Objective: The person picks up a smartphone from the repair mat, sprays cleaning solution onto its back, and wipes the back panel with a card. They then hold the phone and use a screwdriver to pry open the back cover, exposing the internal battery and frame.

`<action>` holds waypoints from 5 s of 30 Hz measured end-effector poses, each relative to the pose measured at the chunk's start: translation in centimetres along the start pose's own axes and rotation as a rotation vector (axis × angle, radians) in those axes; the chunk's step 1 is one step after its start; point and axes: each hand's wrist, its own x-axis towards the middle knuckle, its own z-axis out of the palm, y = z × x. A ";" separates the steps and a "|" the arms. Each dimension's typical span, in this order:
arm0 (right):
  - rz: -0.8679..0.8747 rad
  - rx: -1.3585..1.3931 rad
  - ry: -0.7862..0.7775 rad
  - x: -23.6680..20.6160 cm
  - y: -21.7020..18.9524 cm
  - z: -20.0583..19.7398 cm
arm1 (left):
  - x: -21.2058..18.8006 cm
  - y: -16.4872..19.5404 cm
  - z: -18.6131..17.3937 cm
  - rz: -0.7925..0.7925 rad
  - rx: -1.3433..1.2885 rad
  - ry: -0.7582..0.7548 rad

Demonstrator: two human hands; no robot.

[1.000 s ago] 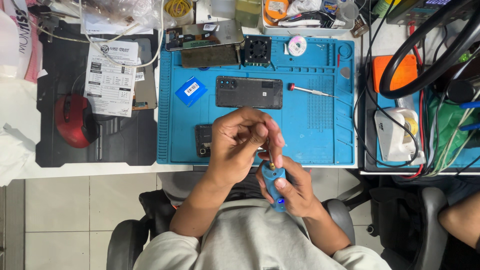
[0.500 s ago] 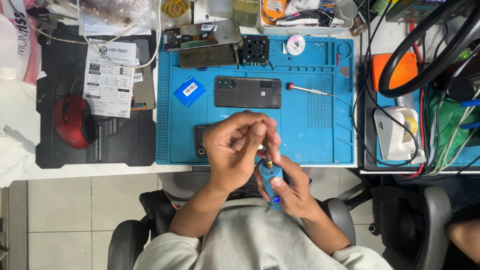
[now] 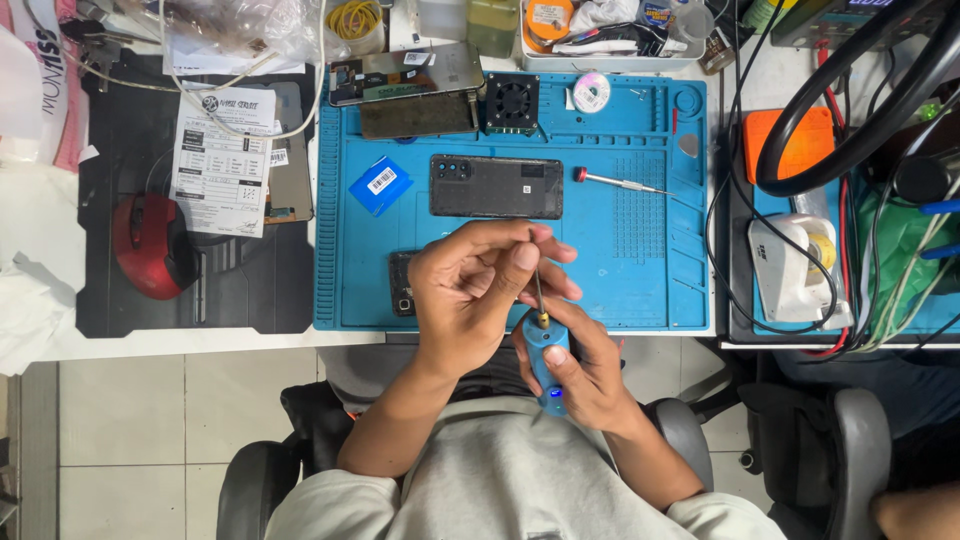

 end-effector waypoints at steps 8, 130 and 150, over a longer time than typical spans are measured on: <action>-0.062 0.048 -0.027 -0.1 0.5 0.3 | -0.1 -0.4 -0.3 0.045 -0.037 -0.021; -0.045 -0.619 0.273 -4.6 1.6 5.8 | -0.3 -2.9 1.4 0.767 -0.322 0.278; 0.173 -0.479 0.230 -4.0 -0.5 6.3 | 0.8 -2.9 1.5 0.773 -0.355 0.337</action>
